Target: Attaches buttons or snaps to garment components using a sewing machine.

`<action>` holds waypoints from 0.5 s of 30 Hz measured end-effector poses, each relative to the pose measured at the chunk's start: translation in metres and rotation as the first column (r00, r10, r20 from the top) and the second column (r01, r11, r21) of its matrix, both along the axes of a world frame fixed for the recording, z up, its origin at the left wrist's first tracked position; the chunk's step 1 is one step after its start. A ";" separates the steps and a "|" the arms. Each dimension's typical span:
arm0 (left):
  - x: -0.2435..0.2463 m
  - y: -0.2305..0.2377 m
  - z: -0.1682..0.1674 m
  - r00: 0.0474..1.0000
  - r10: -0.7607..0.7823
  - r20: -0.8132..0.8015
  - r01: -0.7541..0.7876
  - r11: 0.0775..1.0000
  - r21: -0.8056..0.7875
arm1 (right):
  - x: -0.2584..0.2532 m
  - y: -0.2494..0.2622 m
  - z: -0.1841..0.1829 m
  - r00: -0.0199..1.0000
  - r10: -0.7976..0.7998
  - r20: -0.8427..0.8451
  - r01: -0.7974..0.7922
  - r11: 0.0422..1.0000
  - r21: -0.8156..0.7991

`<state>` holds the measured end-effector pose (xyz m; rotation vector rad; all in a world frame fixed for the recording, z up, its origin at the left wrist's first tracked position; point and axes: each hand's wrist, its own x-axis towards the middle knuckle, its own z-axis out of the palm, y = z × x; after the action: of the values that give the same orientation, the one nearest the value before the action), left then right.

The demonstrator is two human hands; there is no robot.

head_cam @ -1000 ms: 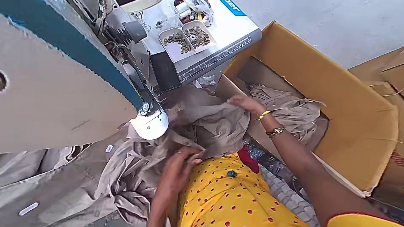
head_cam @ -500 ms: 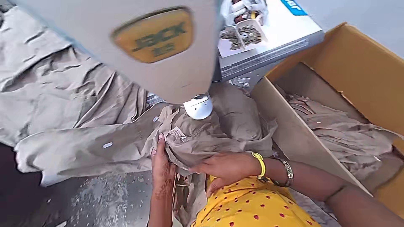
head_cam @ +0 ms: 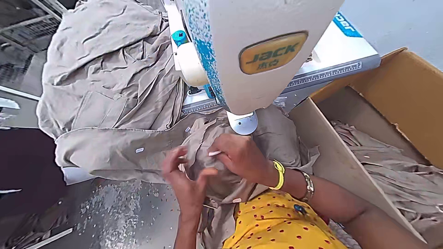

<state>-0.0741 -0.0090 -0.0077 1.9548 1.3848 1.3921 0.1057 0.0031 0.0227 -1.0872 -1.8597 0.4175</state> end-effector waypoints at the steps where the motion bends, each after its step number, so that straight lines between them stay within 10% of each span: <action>1: 0.007 0.001 0.003 0.995 -0.104 -0.007 0.104 0.995 0.010 | 0.003 -0.004 0.009 1.000 0.023 0.012 -0.024 0.997 0.076; 7: 0.037 0.045 0.018 0.857 -0.503 0.112 0.514 0.851 -0.111 | 0.056 -0.002 0.022 0.933 -0.219 -0.287 0.227 0.974 -0.005; 15: 0.078 0.073 0.034 0.884 -0.254 0.392 0.409 0.825 -0.390 | 0.093 0.035 0.019 0.938 -0.270 -0.215 0.167 0.901 -0.401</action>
<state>0.0043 0.0638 0.0267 1.4824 1.0312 1.0352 0.1983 0.0383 0.0421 -1.4076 -1.4291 0.7711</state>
